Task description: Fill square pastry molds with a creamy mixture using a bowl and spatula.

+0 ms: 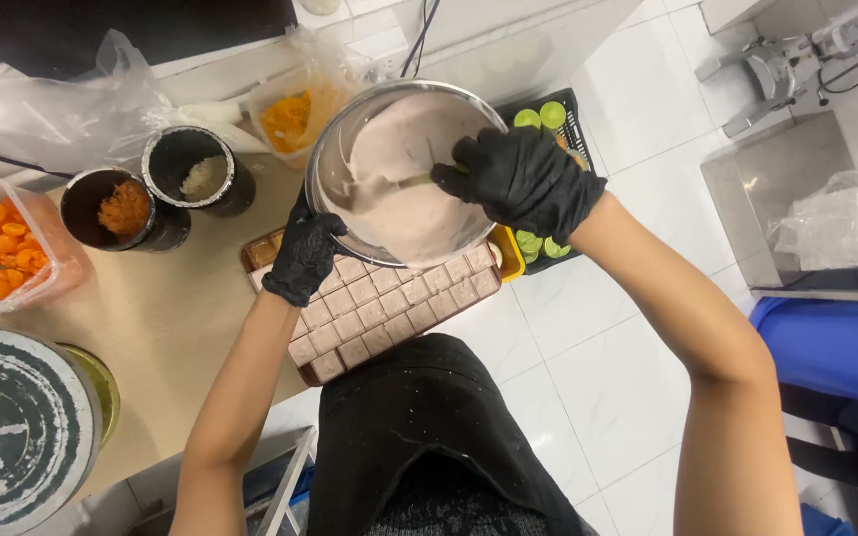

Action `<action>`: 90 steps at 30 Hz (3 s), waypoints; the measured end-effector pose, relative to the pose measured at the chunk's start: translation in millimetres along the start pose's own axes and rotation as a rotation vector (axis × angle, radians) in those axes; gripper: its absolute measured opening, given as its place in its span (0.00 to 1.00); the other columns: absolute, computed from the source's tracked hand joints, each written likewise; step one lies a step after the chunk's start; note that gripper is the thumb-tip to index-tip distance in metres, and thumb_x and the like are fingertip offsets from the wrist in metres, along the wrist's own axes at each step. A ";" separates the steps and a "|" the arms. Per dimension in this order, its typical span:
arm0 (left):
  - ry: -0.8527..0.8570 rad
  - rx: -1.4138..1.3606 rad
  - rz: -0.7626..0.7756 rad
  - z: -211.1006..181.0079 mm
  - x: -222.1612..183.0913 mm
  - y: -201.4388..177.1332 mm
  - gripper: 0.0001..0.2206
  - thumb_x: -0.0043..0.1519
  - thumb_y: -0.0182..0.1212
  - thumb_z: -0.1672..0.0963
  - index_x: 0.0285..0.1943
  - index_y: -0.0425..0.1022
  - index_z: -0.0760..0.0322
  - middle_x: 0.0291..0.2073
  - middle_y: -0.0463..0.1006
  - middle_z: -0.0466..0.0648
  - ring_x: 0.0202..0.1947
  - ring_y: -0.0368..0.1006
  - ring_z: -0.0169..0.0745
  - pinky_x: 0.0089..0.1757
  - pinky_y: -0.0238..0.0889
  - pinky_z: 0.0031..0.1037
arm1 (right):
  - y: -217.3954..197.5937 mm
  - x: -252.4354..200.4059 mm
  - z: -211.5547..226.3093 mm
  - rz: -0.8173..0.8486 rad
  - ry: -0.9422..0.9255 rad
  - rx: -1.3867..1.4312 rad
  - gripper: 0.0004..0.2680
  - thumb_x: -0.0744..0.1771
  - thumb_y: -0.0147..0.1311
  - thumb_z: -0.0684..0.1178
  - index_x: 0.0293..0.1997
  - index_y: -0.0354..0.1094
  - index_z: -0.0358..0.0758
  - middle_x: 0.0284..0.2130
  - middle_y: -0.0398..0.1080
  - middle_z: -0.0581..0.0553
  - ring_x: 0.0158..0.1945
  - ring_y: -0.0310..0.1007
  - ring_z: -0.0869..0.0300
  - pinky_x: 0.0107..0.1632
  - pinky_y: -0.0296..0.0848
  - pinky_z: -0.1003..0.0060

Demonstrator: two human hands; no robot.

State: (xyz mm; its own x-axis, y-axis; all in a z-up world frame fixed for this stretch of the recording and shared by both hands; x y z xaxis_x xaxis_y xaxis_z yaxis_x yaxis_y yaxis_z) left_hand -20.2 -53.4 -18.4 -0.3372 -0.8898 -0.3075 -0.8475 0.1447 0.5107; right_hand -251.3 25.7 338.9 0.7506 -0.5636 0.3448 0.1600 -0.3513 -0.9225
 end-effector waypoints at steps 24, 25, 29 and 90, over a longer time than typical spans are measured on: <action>0.428 0.061 0.145 -68.3 -52.1 68.5 0.45 0.53 0.60 0.63 0.83 0.44 0.61 0.80 0.51 0.48 0.79 0.48 0.43 0.74 0.46 0.34 | 21.9 -56.4 -28.0 0.279 0.401 -0.115 0.23 0.63 0.53 0.38 0.68 0.66 0.42 0.31 0.72 0.44 0.22 0.69 0.58 0.22 0.68 0.65; 0.429 0.060 0.142 -68.4 -52.0 67.8 0.45 0.53 0.60 0.63 0.83 0.44 0.61 0.80 0.51 0.48 0.79 0.48 0.43 0.74 0.46 0.34 | 32.8 -57.3 -29.3 0.279 0.399 -0.113 0.23 0.63 0.53 0.38 0.68 0.66 0.42 0.31 0.72 0.44 0.22 0.69 0.58 0.22 0.68 0.65; 0.526 0.111 0.132 -65.3 -48.9 62.8 0.46 0.52 0.62 0.61 0.84 0.45 0.61 0.80 0.53 0.47 0.80 0.49 0.43 0.75 0.43 0.34 | 69.7 -56.9 -12.9 0.260 0.334 -0.107 0.17 0.66 0.54 0.40 0.64 0.67 0.42 0.29 0.71 0.45 0.27 0.71 0.56 0.25 0.69 0.62; 0.701 0.124 -0.120 -58.3 -30.0 40.1 0.45 0.51 0.46 0.71 0.84 0.46 0.61 0.81 0.50 0.49 0.80 0.46 0.44 0.74 0.43 0.30 | 114.4 -101.6 -41.9 0.493 0.530 0.069 0.25 0.63 0.54 0.44 0.71 0.59 0.41 0.26 0.71 0.41 0.24 0.72 0.51 0.30 0.72 0.59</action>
State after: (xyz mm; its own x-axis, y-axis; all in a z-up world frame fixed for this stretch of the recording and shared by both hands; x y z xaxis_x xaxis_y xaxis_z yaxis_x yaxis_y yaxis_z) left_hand -20.2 -46.1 58.0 0.0683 -0.9652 0.2526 -0.9166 0.0393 0.3980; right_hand -336.1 11.5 205.6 0.3371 -0.9370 -0.0919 -0.0629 0.0750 -0.9952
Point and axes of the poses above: each hand's wrist, its own x-axis towards the middle knuckle, its own y-axis out of the palm, z = x × y, the point moved 6 cm from there along x, towards the middle knuckle
